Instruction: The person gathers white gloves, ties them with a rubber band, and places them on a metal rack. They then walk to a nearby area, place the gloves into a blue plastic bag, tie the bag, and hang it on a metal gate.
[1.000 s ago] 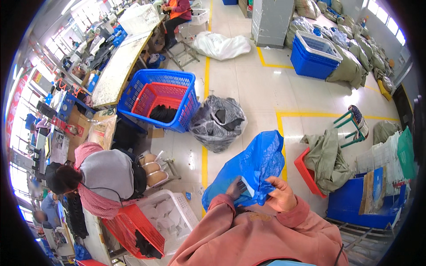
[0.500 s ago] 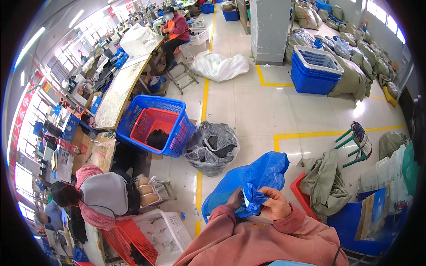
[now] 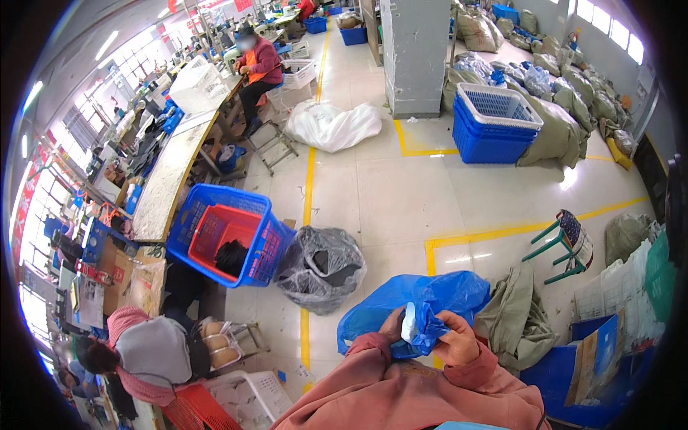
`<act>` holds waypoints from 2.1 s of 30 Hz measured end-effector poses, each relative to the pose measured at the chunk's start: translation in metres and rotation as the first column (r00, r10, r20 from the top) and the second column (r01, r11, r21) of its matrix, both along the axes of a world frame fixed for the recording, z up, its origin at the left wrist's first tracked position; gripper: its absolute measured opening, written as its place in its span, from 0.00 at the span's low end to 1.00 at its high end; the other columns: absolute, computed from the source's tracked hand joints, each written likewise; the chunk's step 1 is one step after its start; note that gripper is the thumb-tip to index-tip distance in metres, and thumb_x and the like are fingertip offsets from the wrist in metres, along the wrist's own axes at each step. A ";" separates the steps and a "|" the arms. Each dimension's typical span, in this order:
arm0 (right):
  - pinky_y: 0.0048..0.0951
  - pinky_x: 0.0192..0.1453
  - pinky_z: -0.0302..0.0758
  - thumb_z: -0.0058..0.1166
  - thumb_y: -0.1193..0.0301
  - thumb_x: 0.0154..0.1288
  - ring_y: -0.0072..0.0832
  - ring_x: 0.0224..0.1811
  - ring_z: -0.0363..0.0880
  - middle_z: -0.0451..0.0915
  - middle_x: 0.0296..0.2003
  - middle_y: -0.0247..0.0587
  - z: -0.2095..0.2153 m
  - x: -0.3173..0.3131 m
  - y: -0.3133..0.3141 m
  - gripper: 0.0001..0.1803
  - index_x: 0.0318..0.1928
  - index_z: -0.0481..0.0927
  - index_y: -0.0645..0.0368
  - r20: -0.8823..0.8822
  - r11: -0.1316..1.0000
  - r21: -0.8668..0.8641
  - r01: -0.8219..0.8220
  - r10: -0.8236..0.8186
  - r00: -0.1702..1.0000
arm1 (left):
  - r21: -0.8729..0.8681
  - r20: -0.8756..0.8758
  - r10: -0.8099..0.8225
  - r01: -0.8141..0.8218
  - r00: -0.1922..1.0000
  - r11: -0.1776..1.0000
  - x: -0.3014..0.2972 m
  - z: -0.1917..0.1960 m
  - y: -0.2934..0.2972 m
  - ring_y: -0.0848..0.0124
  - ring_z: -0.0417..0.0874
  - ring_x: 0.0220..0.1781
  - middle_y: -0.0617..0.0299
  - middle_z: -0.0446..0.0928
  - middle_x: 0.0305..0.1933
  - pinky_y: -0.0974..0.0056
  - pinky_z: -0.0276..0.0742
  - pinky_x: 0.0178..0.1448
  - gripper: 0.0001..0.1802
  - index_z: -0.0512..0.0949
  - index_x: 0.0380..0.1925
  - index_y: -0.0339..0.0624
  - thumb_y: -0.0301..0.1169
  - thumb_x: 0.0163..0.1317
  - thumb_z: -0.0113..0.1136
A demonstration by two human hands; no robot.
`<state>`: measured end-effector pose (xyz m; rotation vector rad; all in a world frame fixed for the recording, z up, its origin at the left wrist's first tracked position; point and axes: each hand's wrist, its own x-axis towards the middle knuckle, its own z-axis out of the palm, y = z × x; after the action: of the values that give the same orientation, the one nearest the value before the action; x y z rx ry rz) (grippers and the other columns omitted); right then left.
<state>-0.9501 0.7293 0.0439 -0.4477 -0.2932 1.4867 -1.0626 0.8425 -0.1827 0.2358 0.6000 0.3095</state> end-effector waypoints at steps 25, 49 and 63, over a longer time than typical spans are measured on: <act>0.40 0.59 0.80 0.45 0.77 0.75 0.35 0.54 0.81 0.81 0.51 0.43 -0.064 0.256 0.257 0.15 0.58 0.77 0.65 0.209 0.684 -0.179 0.707 -0.676 0.707 | 0.442 -0.048 -0.037 0.055 0.998 0.895 0.088 0.016 0.306 0.56 0.82 0.61 0.50 0.81 0.60 0.54 0.76 0.67 0.27 0.73 0.66 0.38 0.41 0.72 0.51; 0.20 0.40 0.80 0.45 0.76 0.77 0.17 0.37 0.80 0.83 0.41 0.32 -0.030 0.445 0.376 0.20 0.65 0.74 0.63 0.330 0.855 -0.469 0.221 -0.062 0.942 | 0.481 -0.755 -0.654 0.709 0.037 -0.516 0.445 0.075 0.447 0.55 0.74 0.70 0.46 0.74 0.69 0.58 0.68 0.71 0.43 0.68 0.72 0.49 0.45 0.56 0.70; 0.23 0.47 0.77 0.46 0.65 0.81 0.21 0.43 0.78 0.79 0.46 0.35 0.053 0.488 0.489 0.17 0.62 0.76 0.59 0.525 0.998 -0.020 -0.067 0.067 0.849 | 0.781 -0.621 -0.680 0.228 0.391 -0.582 0.617 0.066 0.528 0.47 0.80 0.59 0.44 0.82 0.57 0.52 0.73 0.66 0.20 0.82 0.51 0.41 0.37 0.59 0.66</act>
<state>-0.4618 1.2182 0.0967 -0.8553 -0.7494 1.4093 -0.4458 1.3704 -0.1164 2.1071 -0.4739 -0.5006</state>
